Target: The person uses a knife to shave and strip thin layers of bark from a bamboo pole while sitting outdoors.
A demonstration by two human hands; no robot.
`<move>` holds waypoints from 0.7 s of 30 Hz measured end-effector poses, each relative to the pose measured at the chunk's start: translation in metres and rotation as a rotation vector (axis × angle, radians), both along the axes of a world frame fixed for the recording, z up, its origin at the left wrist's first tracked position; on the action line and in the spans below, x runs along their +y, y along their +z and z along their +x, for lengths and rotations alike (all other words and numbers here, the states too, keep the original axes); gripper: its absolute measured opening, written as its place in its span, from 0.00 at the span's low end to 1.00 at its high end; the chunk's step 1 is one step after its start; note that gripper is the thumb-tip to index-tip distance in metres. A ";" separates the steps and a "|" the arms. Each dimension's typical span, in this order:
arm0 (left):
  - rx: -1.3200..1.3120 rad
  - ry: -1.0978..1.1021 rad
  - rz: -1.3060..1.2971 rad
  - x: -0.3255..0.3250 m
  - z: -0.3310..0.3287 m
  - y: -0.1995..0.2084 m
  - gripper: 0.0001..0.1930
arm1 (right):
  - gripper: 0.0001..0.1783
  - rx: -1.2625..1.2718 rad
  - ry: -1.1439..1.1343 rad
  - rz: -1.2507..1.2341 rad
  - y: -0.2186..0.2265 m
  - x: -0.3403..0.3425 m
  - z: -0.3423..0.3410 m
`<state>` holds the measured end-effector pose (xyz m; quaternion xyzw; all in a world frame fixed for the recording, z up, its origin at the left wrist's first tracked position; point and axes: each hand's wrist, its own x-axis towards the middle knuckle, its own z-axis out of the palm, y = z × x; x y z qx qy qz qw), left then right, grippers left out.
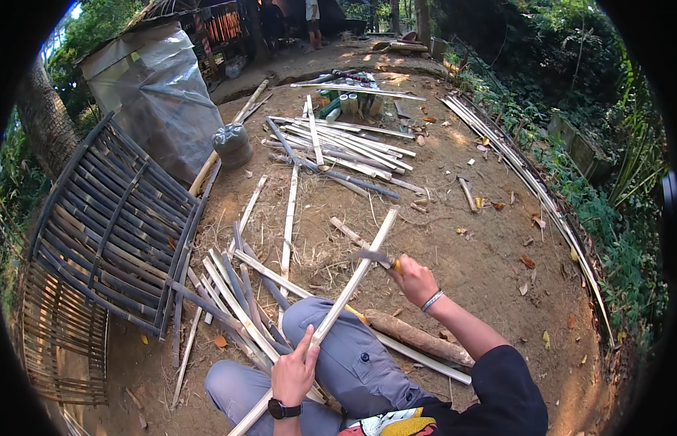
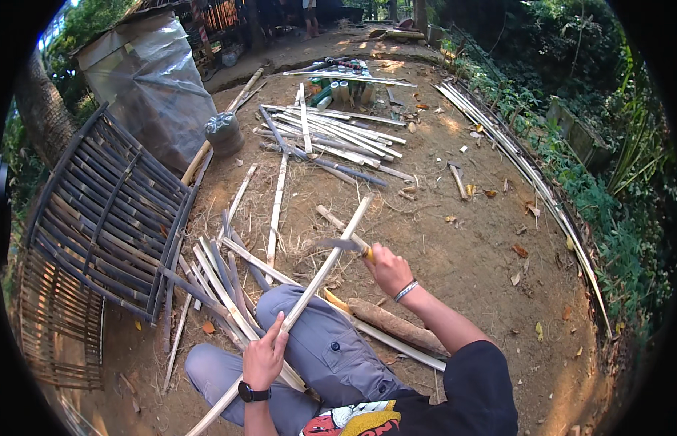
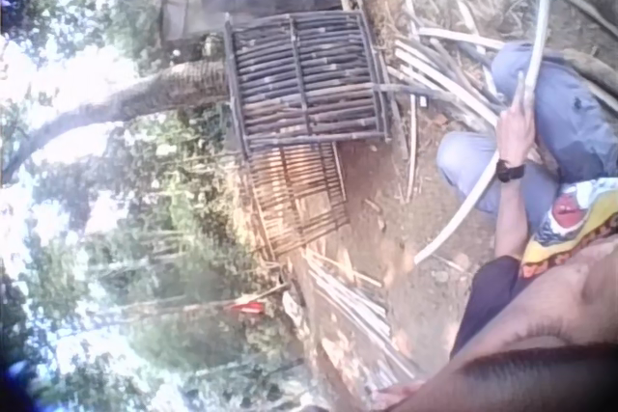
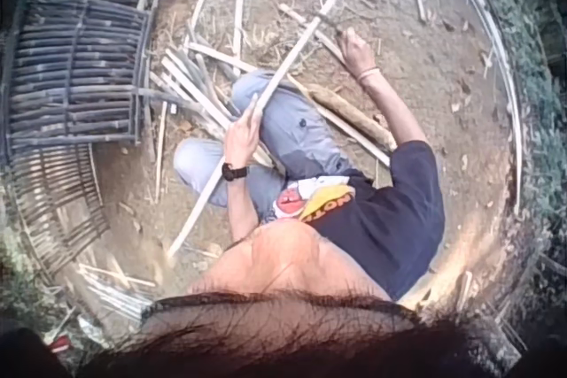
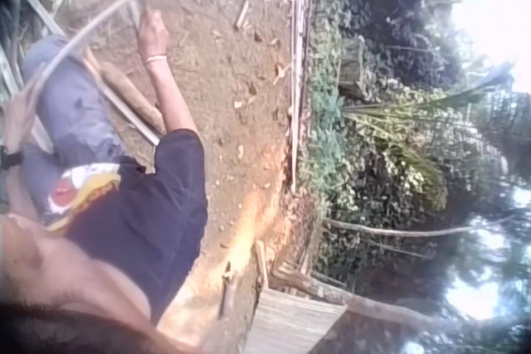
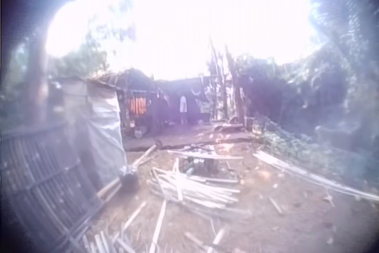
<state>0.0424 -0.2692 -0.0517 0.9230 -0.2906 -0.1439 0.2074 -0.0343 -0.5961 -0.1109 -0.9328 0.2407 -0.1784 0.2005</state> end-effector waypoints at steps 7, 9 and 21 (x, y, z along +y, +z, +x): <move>0.057 -0.007 -0.031 0.004 0.003 -0.006 0.21 | 0.17 -0.010 0.153 -0.132 0.000 0.014 -0.001; 0.058 -0.030 -0.052 0.003 0.005 -0.006 0.21 | 0.18 -0.044 0.064 -0.134 0.002 -0.001 0.005; 0.065 -0.108 -0.096 -0.001 0.012 0.001 0.20 | 0.18 0.081 0.158 -0.144 0.018 0.047 0.001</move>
